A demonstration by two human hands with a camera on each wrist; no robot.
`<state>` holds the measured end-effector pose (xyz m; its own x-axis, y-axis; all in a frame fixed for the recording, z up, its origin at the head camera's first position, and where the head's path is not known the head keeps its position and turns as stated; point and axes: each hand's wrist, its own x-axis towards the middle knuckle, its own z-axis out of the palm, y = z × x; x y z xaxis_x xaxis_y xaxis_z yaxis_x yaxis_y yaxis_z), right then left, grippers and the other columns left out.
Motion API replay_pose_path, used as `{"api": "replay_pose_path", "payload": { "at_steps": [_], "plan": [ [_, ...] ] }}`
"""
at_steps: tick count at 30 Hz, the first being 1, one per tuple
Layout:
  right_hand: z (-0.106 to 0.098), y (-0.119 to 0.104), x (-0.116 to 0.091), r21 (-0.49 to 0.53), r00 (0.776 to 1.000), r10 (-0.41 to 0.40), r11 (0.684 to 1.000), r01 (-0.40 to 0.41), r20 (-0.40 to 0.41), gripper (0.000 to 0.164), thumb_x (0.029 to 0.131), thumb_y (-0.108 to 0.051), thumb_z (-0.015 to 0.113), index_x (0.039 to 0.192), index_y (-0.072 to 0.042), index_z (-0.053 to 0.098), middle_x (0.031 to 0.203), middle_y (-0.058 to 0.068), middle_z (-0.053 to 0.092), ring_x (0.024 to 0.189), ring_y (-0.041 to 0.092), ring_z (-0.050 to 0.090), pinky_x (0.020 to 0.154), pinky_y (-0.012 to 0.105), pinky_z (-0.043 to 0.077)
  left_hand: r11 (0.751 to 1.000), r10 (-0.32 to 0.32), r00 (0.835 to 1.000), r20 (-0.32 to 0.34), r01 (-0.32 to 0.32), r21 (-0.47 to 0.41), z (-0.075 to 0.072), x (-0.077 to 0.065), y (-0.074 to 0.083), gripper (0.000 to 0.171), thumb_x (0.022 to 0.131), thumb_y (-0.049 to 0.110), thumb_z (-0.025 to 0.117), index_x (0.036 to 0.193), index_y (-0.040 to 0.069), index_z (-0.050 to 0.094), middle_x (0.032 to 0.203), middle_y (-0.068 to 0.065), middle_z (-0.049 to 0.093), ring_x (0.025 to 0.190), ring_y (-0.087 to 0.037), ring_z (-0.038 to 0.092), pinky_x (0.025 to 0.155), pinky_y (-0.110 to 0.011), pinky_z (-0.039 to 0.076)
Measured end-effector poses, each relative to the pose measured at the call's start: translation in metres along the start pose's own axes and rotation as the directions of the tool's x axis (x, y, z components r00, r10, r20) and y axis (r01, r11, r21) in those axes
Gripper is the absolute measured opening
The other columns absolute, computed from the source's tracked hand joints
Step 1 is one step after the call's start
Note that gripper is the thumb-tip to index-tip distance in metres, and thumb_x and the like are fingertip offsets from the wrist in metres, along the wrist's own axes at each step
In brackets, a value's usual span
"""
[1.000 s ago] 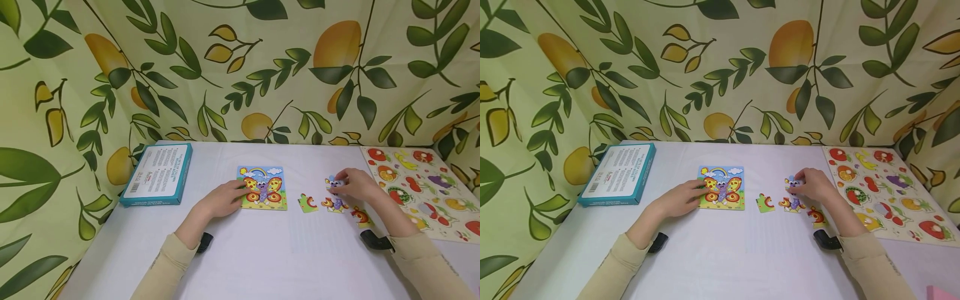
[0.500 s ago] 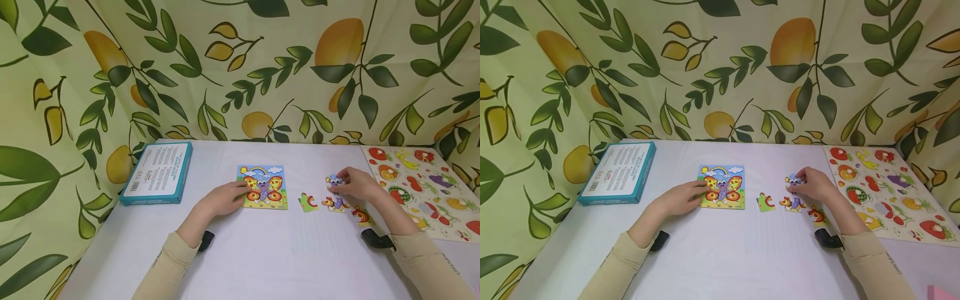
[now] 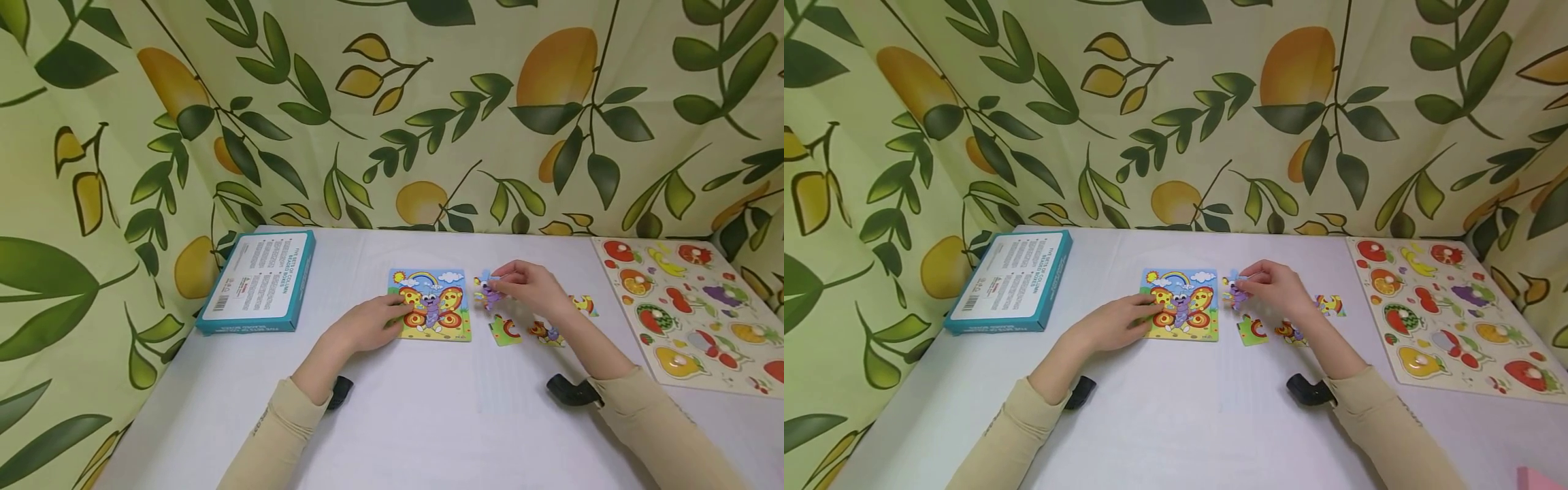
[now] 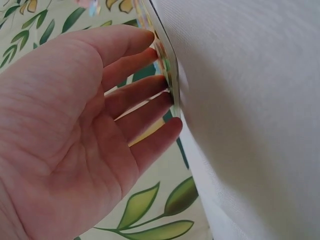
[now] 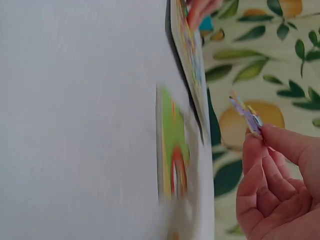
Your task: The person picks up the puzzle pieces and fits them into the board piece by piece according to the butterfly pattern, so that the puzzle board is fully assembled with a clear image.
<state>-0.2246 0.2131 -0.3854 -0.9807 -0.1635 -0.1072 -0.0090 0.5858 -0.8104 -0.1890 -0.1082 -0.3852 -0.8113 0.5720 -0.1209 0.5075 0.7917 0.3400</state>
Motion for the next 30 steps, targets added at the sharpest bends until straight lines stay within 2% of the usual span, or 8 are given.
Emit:
{"api": "replay_pose_path", "payload": {
  "at_steps": [4, 8, 13, 19, 25, 30],
  "plan": [
    [0.027, -0.014, 0.010, 0.103, 0.997, 0.036, 0.994, -0.042, 0.065, 0.043, 0.090, -0.037, 0.070, 0.115, -0.003, 0.059, 0.091, 0.004, 0.073, 0.086, 0.023, 0.063, 0.075, 0.030, 0.050, 1.000, -0.004, 1.000, -0.002, 0.004, 0.004, 0.001, -0.001, -0.001, 0.042, 0.099, 0.022, 0.055, 0.141, 0.015, 0.055, 0.144, -0.010, 0.048, 0.133, -0.026, 0.044, 0.108, -0.041, 0.038],
    [0.050, -0.023, 0.018, 0.132, 0.993, 0.055, 0.989, -0.068, 0.101, 0.039, 0.090, -0.035, 0.071, 0.113, -0.005, 0.061, 0.089, 0.003, 0.073, 0.084, 0.018, 0.062, 0.074, 0.027, 0.049, 1.000, -0.009, 1.000, 0.004, 0.009, 0.010, 0.002, -0.001, -0.002, 0.043, 0.099, 0.023, 0.054, 0.142, 0.016, 0.053, 0.145, -0.009, 0.046, 0.134, -0.026, 0.042, 0.108, -0.041, 0.038],
    [0.069, -0.031, 0.026, 0.170, 0.992, 0.011, 0.985, -0.032, 0.126, 0.031, 0.091, -0.027, 0.071, 0.107, -0.002, 0.062, 0.084, 0.004, 0.072, 0.076, 0.015, 0.064, 0.070, 0.024, 0.054, 1.000, 0.000, 1.000, 0.007, 0.000, 0.004, 0.002, -0.001, -0.004, 0.044, 0.100, 0.024, 0.054, 0.143, 0.017, 0.052, 0.150, -0.009, 0.041, 0.138, -0.026, 0.037, 0.111, -0.042, 0.034],
    [0.078, -0.036, 0.032, 0.131, 0.993, -0.026, 0.991, 0.010, 0.119, 0.028, 0.091, -0.024, 0.071, 0.105, -0.001, 0.063, 0.080, 0.004, 0.070, 0.069, 0.014, 0.065, 0.066, 0.025, 0.055, 0.999, 0.051, 0.999, 0.003, -0.051, 0.015, 0.003, 0.000, -0.007, 0.044, 0.100, 0.022, 0.053, 0.143, 0.013, 0.052, 0.154, -0.006, 0.037, 0.143, -0.025, 0.031, 0.114, -0.041, 0.029],
    [0.081, -0.039, 0.034, 0.088, 0.992, -0.011, 0.996, 0.001, 0.122, 0.025, 0.089, -0.023, 0.073, 0.101, -0.002, 0.064, 0.079, 0.004, 0.069, 0.066, 0.013, 0.064, 0.063, 0.024, 0.054, 0.999, 0.000, 0.999, 0.042, 0.002, -0.041, 0.002, 0.001, -0.006, 0.045, 0.101, 0.024, 0.052, 0.145, 0.015, 0.050, 0.156, -0.004, 0.034, 0.142, -0.022, 0.033, 0.112, -0.041, 0.032],
    [0.082, -0.040, 0.034, 0.064, 0.993, -0.008, 0.998, 0.001, 0.116, 0.023, 0.088, -0.022, 0.074, 0.098, -0.003, 0.065, 0.080, 0.005, 0.067, 0.064, 0.013, 0.063, 0.061, 0.024, 0.054, 0.999, 0.002, 0.999, 0.044, 0.000, -0.046, 0.003, 0.000, -0.007, 0.045, 0.101, 0.023, 0.052, 0.145, 0.015, 0.050, 0.155, -0.005, 0.035, 0.141, -0.022, 0.033, 0.112, -0.041, 0.033]
  ]
}}
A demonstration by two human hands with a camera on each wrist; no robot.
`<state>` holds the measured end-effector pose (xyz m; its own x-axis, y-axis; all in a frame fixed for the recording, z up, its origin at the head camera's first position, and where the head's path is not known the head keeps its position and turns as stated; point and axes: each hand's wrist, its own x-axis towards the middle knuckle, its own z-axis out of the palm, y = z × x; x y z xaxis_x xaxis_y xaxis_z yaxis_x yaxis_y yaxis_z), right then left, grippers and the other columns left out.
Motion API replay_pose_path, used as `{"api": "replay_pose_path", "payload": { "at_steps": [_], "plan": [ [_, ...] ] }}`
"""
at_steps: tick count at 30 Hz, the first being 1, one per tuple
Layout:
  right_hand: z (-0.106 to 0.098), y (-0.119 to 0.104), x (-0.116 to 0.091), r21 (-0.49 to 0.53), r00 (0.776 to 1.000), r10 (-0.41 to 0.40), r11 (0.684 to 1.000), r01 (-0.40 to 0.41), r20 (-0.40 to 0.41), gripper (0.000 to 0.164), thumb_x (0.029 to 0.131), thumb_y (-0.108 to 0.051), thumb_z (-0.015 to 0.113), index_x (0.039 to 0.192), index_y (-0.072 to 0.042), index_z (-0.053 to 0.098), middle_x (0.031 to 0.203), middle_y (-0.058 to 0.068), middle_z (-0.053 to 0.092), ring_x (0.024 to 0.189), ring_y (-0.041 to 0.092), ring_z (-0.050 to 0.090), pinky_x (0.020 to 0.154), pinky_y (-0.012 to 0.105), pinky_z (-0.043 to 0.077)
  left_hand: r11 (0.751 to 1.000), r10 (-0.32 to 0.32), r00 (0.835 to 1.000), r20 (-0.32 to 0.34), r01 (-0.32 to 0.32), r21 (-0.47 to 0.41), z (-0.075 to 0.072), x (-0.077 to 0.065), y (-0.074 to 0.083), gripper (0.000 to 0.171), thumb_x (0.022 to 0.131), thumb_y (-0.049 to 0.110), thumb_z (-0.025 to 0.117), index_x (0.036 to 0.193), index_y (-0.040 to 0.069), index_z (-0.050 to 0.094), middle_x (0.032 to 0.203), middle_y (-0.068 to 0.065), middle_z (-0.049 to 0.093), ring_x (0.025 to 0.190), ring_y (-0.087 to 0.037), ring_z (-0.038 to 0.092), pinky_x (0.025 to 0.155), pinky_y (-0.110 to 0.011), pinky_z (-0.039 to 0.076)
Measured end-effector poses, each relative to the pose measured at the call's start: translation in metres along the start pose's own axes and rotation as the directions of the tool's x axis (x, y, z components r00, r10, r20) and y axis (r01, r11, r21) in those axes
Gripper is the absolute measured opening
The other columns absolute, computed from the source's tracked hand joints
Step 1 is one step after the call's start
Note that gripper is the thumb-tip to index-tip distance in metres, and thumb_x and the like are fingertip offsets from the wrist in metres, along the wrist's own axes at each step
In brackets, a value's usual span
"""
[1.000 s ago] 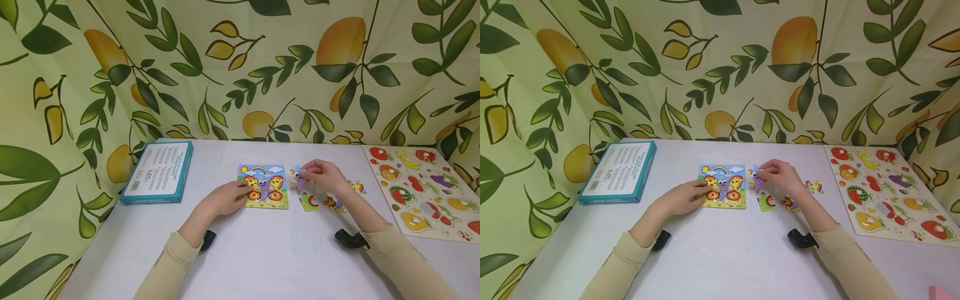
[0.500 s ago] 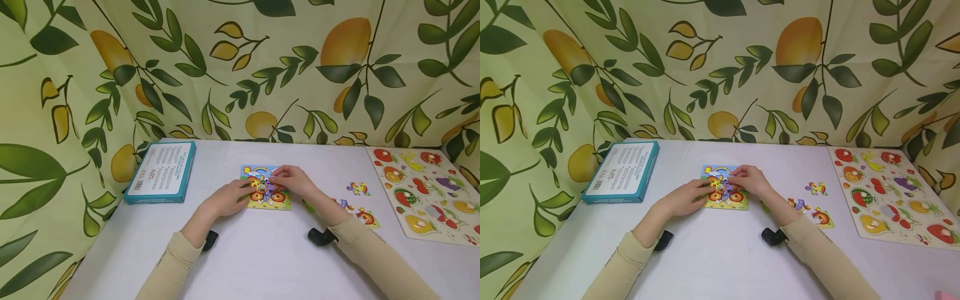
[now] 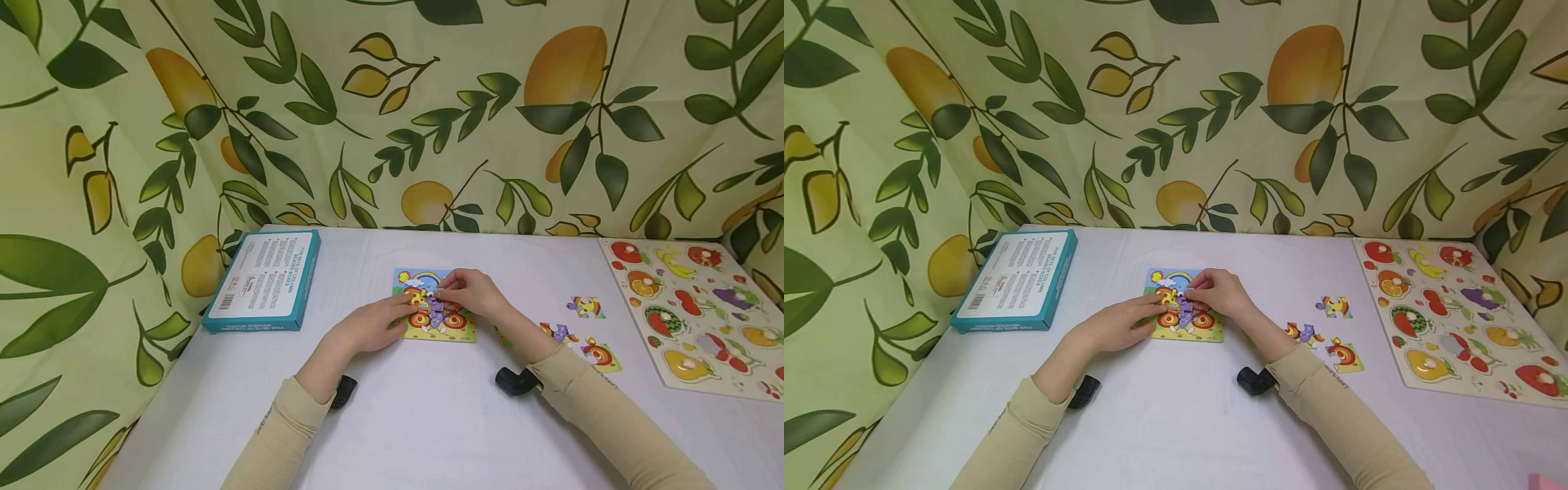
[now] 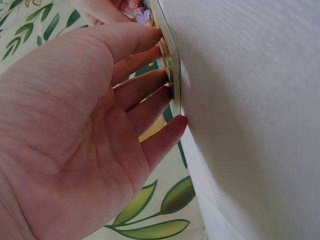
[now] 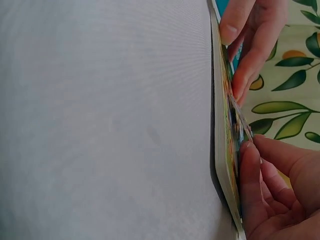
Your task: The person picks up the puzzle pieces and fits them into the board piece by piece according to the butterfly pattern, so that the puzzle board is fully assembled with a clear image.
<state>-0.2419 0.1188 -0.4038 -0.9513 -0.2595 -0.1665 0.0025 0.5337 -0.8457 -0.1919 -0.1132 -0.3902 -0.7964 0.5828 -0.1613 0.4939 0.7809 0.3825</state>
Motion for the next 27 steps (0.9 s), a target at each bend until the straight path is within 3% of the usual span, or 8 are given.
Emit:
{"api": "replay_pose_path", "payload": {
  "at_steps": [27],
  "plan": [
    [0.0030, 0.0010, 0.0009, -0.181, 0.996, -0.084, 0.981, 0.076, -0.033, 0.016, 0.088, -0.021, 0.074, 0.092, -0.007, 0.068, 0.073, 0.002, 0.060, 0.061, 0.014, 0.053, 0.058, 0.026, 0.043, 1.000, 0.012, 1.000, 0.021, -0.012, -0.002, -0.0016, -0.0009, 0.0011, 0.046, 0.102, 0.023, 0.050, 0.147, 0.020, 0.045, 0.157, -0.006, 0.031, 0.142, -0.023, 0.031, 0.112, -0.042, 0.032]
  ]
}}
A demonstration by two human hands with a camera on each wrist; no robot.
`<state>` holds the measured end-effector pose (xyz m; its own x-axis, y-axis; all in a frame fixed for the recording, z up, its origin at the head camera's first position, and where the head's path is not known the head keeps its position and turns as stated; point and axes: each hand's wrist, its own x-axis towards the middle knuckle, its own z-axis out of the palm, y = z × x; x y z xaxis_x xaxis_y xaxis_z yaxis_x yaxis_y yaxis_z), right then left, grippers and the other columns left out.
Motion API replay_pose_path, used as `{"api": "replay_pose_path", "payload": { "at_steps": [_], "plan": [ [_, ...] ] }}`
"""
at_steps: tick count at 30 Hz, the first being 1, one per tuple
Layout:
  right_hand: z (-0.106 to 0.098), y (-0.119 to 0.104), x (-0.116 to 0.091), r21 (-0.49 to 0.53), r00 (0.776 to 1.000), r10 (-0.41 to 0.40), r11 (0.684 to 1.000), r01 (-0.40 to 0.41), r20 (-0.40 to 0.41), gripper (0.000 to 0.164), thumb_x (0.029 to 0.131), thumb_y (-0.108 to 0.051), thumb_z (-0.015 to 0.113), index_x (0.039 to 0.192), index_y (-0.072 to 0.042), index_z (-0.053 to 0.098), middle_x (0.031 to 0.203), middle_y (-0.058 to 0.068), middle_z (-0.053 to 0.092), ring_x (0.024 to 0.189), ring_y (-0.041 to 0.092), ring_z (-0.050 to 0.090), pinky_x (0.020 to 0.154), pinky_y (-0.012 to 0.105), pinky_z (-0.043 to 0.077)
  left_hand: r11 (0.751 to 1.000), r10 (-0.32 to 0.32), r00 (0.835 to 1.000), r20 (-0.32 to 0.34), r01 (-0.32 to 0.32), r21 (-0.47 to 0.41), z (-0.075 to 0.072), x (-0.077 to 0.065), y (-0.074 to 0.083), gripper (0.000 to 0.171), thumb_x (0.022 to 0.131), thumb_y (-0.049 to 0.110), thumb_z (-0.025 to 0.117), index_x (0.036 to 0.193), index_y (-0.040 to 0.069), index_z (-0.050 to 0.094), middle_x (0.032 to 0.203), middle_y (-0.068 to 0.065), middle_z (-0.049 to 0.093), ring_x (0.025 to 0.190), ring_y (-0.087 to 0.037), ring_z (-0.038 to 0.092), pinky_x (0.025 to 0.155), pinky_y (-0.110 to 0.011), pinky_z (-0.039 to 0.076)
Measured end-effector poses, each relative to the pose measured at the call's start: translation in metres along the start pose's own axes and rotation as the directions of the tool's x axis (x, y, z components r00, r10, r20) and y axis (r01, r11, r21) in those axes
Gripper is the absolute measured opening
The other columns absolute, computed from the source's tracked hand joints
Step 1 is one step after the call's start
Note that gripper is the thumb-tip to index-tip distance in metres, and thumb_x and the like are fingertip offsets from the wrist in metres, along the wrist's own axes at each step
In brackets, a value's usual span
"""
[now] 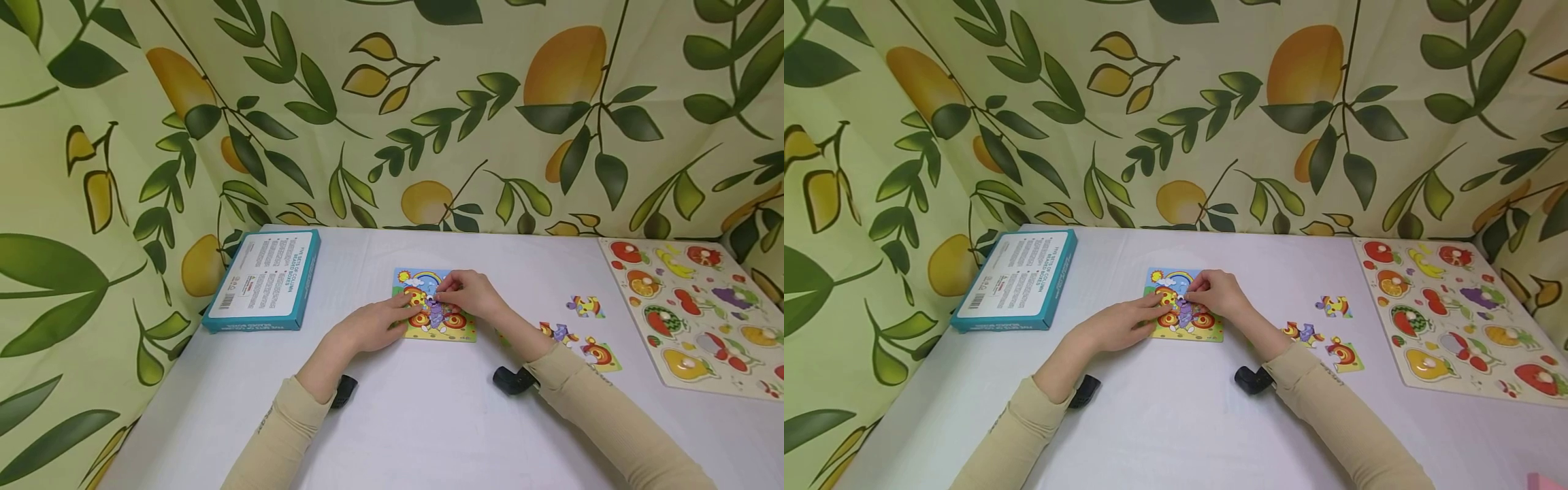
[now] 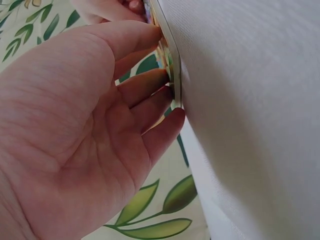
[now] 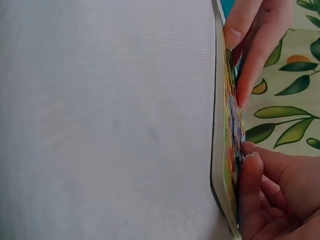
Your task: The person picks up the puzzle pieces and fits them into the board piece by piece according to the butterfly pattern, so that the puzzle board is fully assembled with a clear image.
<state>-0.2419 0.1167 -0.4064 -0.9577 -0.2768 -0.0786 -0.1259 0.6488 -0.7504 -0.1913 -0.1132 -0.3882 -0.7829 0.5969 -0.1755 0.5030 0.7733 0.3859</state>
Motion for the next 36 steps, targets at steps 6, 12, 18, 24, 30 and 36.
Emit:
{"api": "replay_pose_path", "payload": {
  "at_steps": [6, 12, 18, 24, 30, 36],
  "plan": [
    [0.0013, 0.0006, 0.0006, -0.015, 1.000, -0.001, 1.000, 0.001, 0.001, 0.017, 0.088, -0.022, 0.074, 0.092, -0.007, 0.067, 0.074, 0.002, 0.060, 0.062, 0.014, 0.052, 0.058, 0.025, 0.042, 1.000, -0.015, 1.000, 0.007, 0.015, 0.015, 0.0012, -0.0002, 0.0009, 0.046, 0.102, 0.024, 0.050, 0.148, 0.021, 0.044, 0.158, -0.005, 0.030, 0.143, -0.023, 0.030, 0.112, -0.041, 0.031],
    [0.0026, 0.0000, 0.0014, -0.003, 1.000, -0.003, 1.000, 0.003, 0.008, 0.016, 0.089, -0.021, 0.074, 0.092, -0.007, 0.067, 0.074, 0.002, 0.060, 0.059, 0.012, 0.053, 0.056, 0.024, 0.043, 1.000, -0.012, 1.000, -0.002, 0.012, 0.020, 0.0012, -0.0018, 0.0023, 0.046, 0.102, 0.024, 0.049, 0.147, 0.020, 0.045, 0.157, -0.006, 0.031, 0.142, -0.023, 0.031, 0.112, -0.042, 0.032],
    [0.0032, -0.0016, 0.0026, 0.007, 1.000, 0.002, 1.000, -0.002, 0.012, 0.017, 0.089, -0.021, 0.073, 0.093, -0.006, 0.066, 0.074, 0.002, 0.059, 0.053, 0.012, 0.053, 0.052, 0.023, 0.045, 1.000, -0.010, 1.000, -0.008, 0.010, 0.021, 0.0014, -0.0020, 0.0024, 0.046, 0.102, 0.023, 0.049, 0.148, 0.020, 0.045, 0.157, -0.006, 0.031, 0.142, -0.023, 0.031, 0.111, -0.042, 0.033],
    [0.0036, -0.0018, 0.0035, 0.003, 1.000, 0.006, 1.000, -0.006, 0.010, 0.017, 0.089, -0.021, 0.074, 0.093, -0.006, 0.067, 0.075, 0.003, 0.060, 0.052, 0.012, 0.054, 0.052, 0.024, 0.045, 1.000, -0.003, 1.000, -0.020, 0.003, 0.025, 0.0019, -0.0011, 0.0021, 0.046, 0.102, 0.023, 0.049, 0.147, 0.019, 0.046, 0.156, -0.006, 0.032, 0.142, -0.023, 0.032, 0.111, -0.042, 0.034],
    [0.0033, -0.0030, 0.0040, 0.005, 1.000, 0.003, 1.000, -0.003, 0.012, 0.017, 0.089, -0.021, 0.073, 0.093, -0.006, 0.066, 0.075, 0.003, 0.059, 0.052, 0.013, 0.054, 0.051, 0.024, 0.045, 0.999, -0.006, 1.000, -0.022, 0.007, 0.035, 0.0014, -0.0014, 0.0036, 0.046, 0.102, 0.023, 0.049, 0.148, 0.019, 0.045, 0.157, -0.007, 0.032, 0.141, -0.024, 0.033, 0.110, -0.043, 0.035],
    [0.0032, -0.0036, 0.0046, -0.014, 1.000, -0.007, 1.000, 0.007, 0.005, 0.016, 0.089, -0.021, 0.073, 0.093, -0.007, 0.065, 0.073, 0.003, 0.058, 0.051, 0.012, 0.052, 0.051, 0.024, 0.044, 0.999, -0.001, 1.000, -0.027, 0.002, 0.047, 0.0010, -0.0016, 0.0048, 0.045, 0.102, 0.023, 0.049, 0.147, 0.018, 0.046, 0.157, -0.007, 0.032, 0.142, -0.024, 0.033, 0.110, -0.043, 0.035]
  ]
}}
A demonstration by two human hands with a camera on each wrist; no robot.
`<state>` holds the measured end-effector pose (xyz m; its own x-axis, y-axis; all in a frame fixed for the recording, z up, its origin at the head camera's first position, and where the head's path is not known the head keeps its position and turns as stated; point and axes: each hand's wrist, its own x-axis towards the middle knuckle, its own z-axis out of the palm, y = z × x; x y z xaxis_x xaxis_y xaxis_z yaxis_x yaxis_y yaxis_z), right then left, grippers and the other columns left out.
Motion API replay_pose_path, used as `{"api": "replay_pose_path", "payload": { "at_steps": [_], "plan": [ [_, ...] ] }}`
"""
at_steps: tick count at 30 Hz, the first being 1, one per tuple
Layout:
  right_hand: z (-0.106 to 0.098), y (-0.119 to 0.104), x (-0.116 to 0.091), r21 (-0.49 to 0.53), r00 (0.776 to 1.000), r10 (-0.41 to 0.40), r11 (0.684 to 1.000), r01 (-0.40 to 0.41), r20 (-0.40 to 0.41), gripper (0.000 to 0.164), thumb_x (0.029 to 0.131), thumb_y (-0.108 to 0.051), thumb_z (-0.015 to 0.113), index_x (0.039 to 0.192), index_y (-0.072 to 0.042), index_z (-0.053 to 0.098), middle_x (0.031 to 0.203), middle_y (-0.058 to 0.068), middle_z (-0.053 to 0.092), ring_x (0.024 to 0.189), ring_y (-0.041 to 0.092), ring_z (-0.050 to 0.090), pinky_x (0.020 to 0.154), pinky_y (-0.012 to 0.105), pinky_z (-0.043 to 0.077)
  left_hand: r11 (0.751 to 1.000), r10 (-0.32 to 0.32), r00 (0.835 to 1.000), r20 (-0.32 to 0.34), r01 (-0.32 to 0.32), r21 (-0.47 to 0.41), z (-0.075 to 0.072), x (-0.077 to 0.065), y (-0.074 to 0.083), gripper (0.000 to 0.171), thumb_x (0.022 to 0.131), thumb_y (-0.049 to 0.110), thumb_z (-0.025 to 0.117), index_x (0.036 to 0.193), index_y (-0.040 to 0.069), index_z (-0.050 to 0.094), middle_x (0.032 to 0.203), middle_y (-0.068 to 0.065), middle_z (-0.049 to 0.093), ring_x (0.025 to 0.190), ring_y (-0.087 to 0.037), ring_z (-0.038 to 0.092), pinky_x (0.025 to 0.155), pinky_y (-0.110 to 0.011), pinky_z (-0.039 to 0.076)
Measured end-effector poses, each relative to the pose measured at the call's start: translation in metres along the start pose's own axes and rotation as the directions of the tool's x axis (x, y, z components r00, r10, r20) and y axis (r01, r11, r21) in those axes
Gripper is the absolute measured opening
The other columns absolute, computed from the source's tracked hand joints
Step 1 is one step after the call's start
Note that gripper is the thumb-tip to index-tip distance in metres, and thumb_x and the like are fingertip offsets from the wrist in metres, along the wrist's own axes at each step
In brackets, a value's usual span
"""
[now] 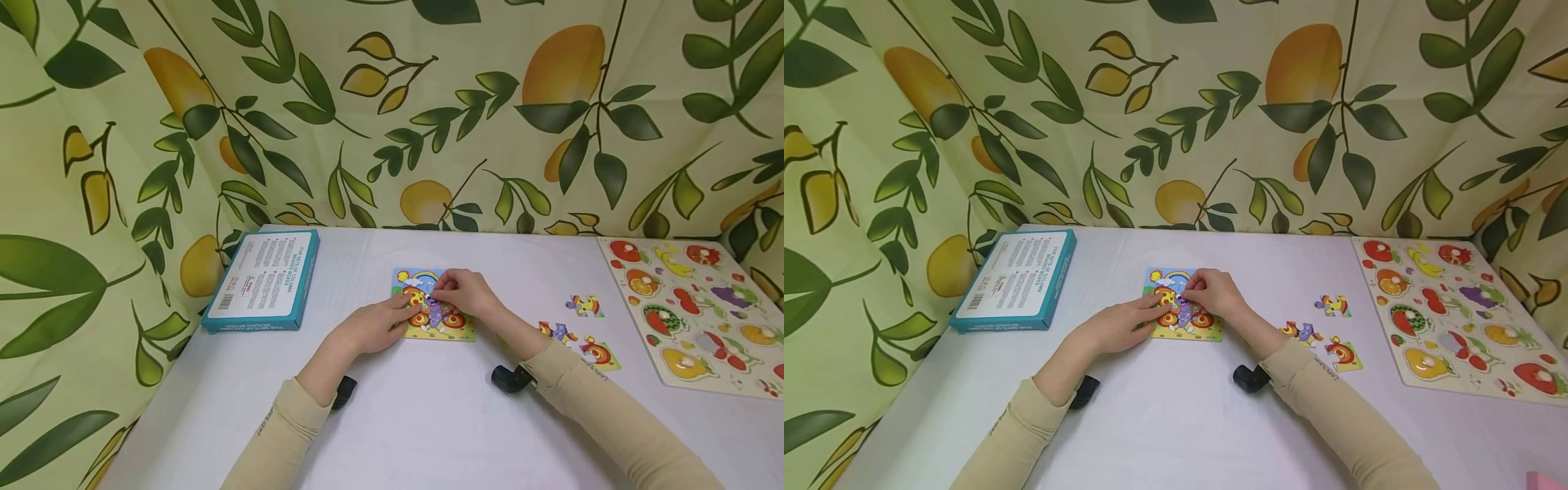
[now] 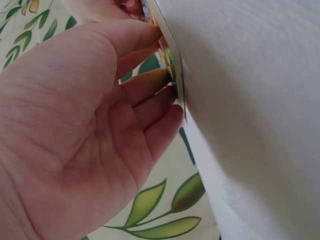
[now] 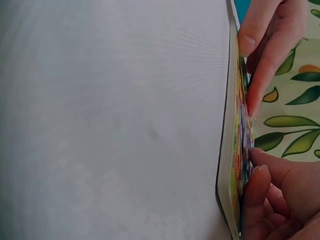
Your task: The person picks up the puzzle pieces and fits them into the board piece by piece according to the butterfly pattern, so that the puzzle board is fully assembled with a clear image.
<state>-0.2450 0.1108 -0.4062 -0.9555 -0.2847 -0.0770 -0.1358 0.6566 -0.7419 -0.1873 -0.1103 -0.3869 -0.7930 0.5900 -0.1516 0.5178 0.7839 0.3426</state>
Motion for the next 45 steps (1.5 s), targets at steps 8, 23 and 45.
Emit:
{"api": "replay_pose_path", "payload": {
  "at_steps": [8, 23, 45],
  "plan": [
    [0.001, -0.001, 0.000, -0.029, 1.000, -0.016, 0.999, 0.016, -0.010, 0.017, 0.089, -0.021, 0.073, 0.093, -0.007, 0.065, 0.072, 0.002, 0.057, 0.051, 0.012, 0.051, 0.053, 0.025, 0.043, 1.000, -0.011, 1.000, -0.004, 0.011, 0.006, -0.001, 0.001, 0.002, 0.045, 0.102, 0.023, 0.050, 0.147, 0.017, 0.046, 0.156, -0.007, 0.032, 0.142, -0.023, 0.032, 0.109, -0.044, 0.036],
    [0.003, 0.001, 0.000, -0.055, 0.998, -0.056, 0.997, 0.056, -0.008, 0.015, 0.090, -0.019, 0.072, 0.101, -0.010, 0.067, 0.072, 0.002, 0.055, 0.053, 0.014, 0.050, 0.053, 0.026, 0.040, 0.996, 0.069, 0.996, -0.056, -0.066, 0.062, 0.000, 0.000, 0.002, 0.042, 0.099, 0.018, 0.053, 0.141, 0.012, 0.054, 0.150, -0.012, 0.041, 0.137, -0.029, 0.039, 0.110, -0.043, 0.035],
    [-0.013, 0.007, -0.010, 0.000, 0.989, -0.076, 0.997, 0.077, 0.124, 0.024, 0.091, -0.014, 0.068, 0.114, -0.007, 0.070, 0.084, 0.002, 0.061, 0.071, 0.016, 0.055, 0.065, 0.028, 0.045, 0.988, 0.072, 0.997, 0.020, -0.074, 0.137, -0.002, 0.024, 0.013, 0.048, 0.101, 0.026, 0.053, 0.147, 0.016, 0.046, 0.145, -0.009, 0.045, 0.131, -0.023, 0.044, 0.106, -0.039, 0.041]
  ]
}}
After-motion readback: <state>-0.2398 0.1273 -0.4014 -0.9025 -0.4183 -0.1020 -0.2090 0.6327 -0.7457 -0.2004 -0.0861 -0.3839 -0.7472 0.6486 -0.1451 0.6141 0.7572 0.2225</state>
